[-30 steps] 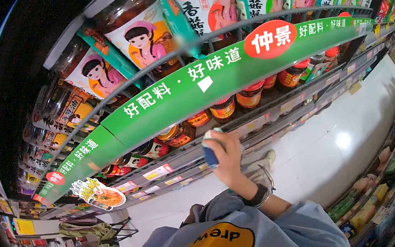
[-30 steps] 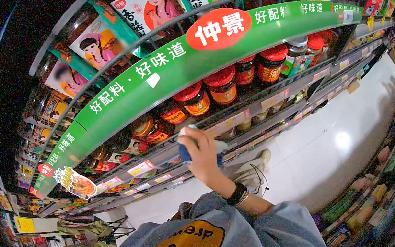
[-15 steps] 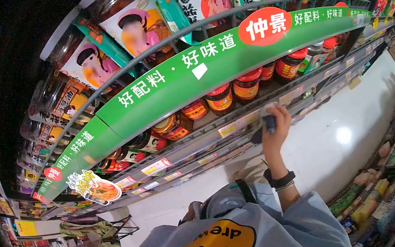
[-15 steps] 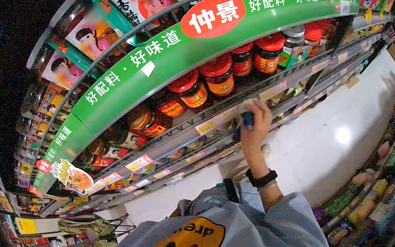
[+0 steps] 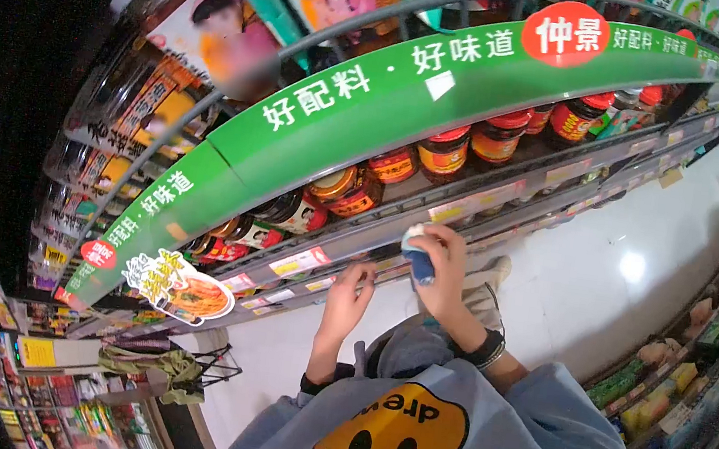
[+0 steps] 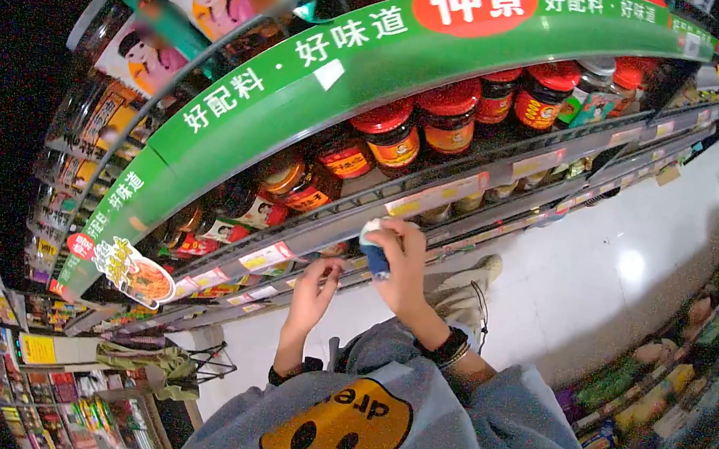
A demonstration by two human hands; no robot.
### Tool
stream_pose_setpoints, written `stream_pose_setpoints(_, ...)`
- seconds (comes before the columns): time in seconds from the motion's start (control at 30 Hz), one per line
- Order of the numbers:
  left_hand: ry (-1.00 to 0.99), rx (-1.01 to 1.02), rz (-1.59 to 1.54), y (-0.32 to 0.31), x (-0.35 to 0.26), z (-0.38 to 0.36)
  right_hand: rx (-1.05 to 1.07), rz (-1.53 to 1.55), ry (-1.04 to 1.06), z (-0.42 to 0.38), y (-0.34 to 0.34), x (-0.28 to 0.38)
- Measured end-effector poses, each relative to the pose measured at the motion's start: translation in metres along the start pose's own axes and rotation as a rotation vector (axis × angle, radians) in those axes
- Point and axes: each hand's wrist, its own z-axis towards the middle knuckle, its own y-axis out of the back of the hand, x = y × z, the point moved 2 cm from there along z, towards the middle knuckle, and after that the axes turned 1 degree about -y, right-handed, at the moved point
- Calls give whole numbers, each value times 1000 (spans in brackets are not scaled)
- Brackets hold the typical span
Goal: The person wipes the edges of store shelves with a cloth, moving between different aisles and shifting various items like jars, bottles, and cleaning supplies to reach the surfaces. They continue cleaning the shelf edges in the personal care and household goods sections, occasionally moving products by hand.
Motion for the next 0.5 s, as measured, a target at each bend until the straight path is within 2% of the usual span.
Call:
stream_pose_setpoints(0.07, -214, -24, -35, 4, -40, 6, 125, 103, 70, -1, -3, 3)
stream_pose_setpoints(0.13, -226, -29, -79, 2, -63, 9, 140, 105, 82, 3, 5, 6)
stream_pose_setpoints(0.2, -234, -41, -124, -2, -74, 9, 16, 134, -13, 12, 23, 11)
stream_pose_setpoints(0.23, -245, 6, -136, -5, -77, 9, 37, 142, -2, 14, 29, 10)
stream_pose_setpoints(0.3, -252, 83, -184, -11, -75, 8, -179, 64, -117, 20, 40, 5)
stream_pose_setpoints(0.33, -245, 52, -188, -12, -75, 7, -234, 163, -192, 21, 41, 2)
stream_pose_setpoints(0.4, -263, 33, -269, -15, -84, 6, -159, 227, -237, 27, 41, 7)
stream_pose_setpoints(0.43, -177, 68, -289, -15, -90, 6, -53, 229, -233, 26, 38, 10)
stream_pose_setpoints(0.5, -201, -22, -311, -22, -88, 5, 187, 309, -273, 19, 25, 12)
